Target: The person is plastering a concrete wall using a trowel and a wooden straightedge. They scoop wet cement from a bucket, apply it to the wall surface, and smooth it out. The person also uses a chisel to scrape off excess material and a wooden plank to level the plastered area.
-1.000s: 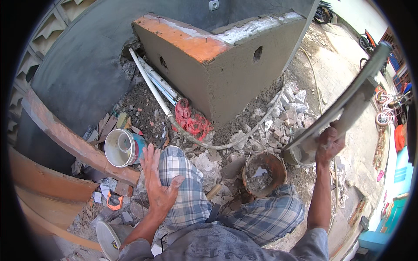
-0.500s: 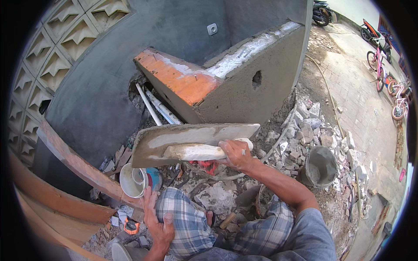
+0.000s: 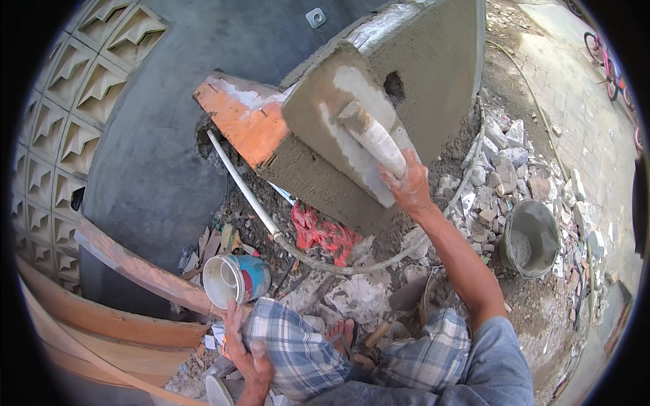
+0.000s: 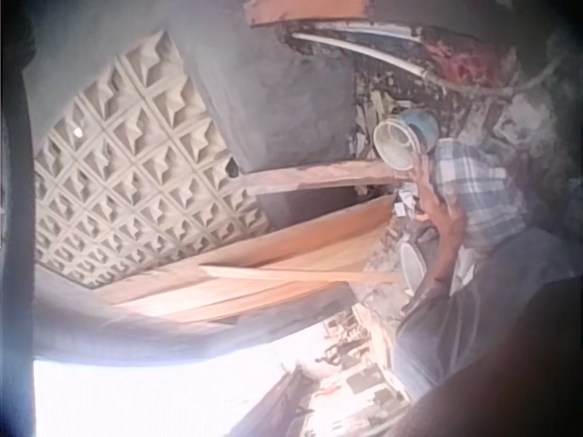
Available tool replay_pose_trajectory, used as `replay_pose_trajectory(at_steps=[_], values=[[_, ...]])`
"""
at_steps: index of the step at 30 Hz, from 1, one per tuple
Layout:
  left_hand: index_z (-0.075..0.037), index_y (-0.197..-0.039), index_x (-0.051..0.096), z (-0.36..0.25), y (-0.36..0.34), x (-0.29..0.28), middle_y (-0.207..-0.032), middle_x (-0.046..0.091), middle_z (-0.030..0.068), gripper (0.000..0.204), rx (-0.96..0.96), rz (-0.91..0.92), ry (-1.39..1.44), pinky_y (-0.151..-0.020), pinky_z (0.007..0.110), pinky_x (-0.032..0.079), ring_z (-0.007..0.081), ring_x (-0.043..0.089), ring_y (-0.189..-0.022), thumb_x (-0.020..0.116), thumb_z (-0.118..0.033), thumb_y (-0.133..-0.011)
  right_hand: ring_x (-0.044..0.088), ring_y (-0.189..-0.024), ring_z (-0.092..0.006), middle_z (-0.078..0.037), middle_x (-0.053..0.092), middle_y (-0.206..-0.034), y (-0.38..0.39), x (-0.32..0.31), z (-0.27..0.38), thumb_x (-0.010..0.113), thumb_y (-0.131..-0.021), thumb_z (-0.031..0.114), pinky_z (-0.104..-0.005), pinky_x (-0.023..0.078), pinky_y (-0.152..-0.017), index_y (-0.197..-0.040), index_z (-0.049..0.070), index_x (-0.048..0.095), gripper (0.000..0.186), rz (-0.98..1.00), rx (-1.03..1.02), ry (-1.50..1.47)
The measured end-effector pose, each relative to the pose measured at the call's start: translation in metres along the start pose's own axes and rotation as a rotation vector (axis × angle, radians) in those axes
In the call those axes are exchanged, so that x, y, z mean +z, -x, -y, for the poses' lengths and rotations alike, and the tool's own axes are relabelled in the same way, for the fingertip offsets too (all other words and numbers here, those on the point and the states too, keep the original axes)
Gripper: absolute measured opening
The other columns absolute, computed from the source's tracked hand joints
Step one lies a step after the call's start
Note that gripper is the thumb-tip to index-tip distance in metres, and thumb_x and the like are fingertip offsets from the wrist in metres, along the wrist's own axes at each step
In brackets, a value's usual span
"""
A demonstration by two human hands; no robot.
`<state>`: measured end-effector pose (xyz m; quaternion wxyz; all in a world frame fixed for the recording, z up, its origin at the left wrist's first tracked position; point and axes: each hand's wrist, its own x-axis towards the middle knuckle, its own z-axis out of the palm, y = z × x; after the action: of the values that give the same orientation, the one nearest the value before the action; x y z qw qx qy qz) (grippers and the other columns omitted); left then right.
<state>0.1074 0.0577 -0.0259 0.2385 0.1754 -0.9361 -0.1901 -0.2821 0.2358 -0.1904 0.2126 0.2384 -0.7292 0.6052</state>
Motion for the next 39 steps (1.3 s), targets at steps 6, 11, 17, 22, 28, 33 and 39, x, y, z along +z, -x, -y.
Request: replay_pose_trajectory(at_steps=[6, 11, 17, 22, 28, 33, 39], values=[[0.007, -0.142, 0.048, -0.004, -0.003, -0.002, -0.149, 0.046, 0.0297, 0.075, 0.024, -0.017, 0.005, -0.118, 0.050, 0.028, 0.0425, 0.043, -0.140, 0.042, -0.057, -0.102, 0.071, -0.071, -0.0302, -0.016, 0.072, -0.084, -0.026, -0.046, -0.036, 0.068, -0.097, 0.038, -0.0378, 0.055, -0.063, -0.108, -0.004, 0.057, 0.044, -0.427, 0.181, -0.006], [0.008, -0.140, 0.049, -0.006, -0.007, 0.007, -0.148, 0.046, 0.0297, 0.077, -0.021, 0.031, -0.003, -0.117, 0.051, 0.029, 0.0420, 0.044, -0.139, 0.041, -0.059, -0.102, 0.069, -0.058, -0.0244, -0.011, 0.069, -0.076, 0.032, -0.020, 0.005, 0.054, -0.099, 0.057, -0.0377, 0.057, -0.045, -0.106, -0.003, 0.059, 0.061, -0.003, -0.292, 0.138], [0.007, -0.140, 0.049, -0.006, 0.000, 0.005, -0.148, 0.047, 0.0291, 0.078, -0.023, 0.008, 0.014, -0.117, 0.049, 0.031, 0.0399, 0.046, -0.137, 0.039, -0.060, -0.103, 0.066, -0.065, -0.0245, -0.009, 0.061, -0.078, 0.053, 0.022, 0.061, 0.084, -0.071, 0.042, -0.0363, 0.054, -0.056, -0.108, 0.004, 0.062, 0.057, 0.157, -0.467, 0.134], [0.009, -0.136, 0.053, 0.000, 0.003, -0.002, -0.144, 0.051, 0.0317, 0.080, -0.040, -0.039, -0.005, -0.117, 0.054, 0.029, 0.0446, 0.049, -0.135, 0.039, -0.062, -0.100, 0.070, -0.066, -0.0271, -0.012, 0.066, -0.079, 0.028, 0.021, 0.015, 0.076, -0.085, 0.047, -0.0381, 0.058, -0.058, -0.110, 0.002, 0.059, 0.055, -0.055, -0.240, 0.139], [0.007, -0.136, 0.054, 0.005, -0.003, 0.003, -0.143, 0.052, 0.0318, 0.078, -0.024, -0.013, 0.021, -0.118, 0.055, 0.027, 0.0451, 0.049, -0.135, 0.038, -0.060, -0.100, 0.071, -0.062, -0.0257, -0.014, 0.068, -0.075, -0.034, -0.045, -0.074, 0.062, -0.099, 0.046, -0.0370, 0.058, -0.053, -0.111, -0.004, 0.054, 0.052, -0.321, 0.188, 0.040], [0.007, -0.135, 0.055, 0.004, -0.002, -0.003, -0.142, 0.052, 0.0323, 0.077, -0.015, -0.028, -0.044, -0.118, 0.057, 0.027, 0.0458, 0.050, -0.135, 0.037, -0.059, -0.101, 0.069, -0.058, -0.0245, -0.014, 0.068, -0.075, 0.021, -0.051, -0.031, 0.065, -0.098, 0.044, -0.0377, 0.058, -0.051, -0.105, -0.007, 0.056, 0.052, -0.141, -0.020, 0.014], [0.007, -0.135, 0.054, 0.002, -0.002, -0.006, -0.141, 0.052, 0.0336, 0.080, -0.028, -0.004, -0.062, -0.117, 0.057, 0.028, 0.0463, 0.050, -0.135, 0.036, -0.063, -0.101, 0.071, -0.066, -0.0250, -0.014, 0.067, -0.081, 0.100, 0.029, 0.048, 0.089, -0.074, 0.036, -0.0357, 0.058, -0.055, -0.110, -0.003, 0.058, 0.062, 0.190, -0.361, 0.069]])
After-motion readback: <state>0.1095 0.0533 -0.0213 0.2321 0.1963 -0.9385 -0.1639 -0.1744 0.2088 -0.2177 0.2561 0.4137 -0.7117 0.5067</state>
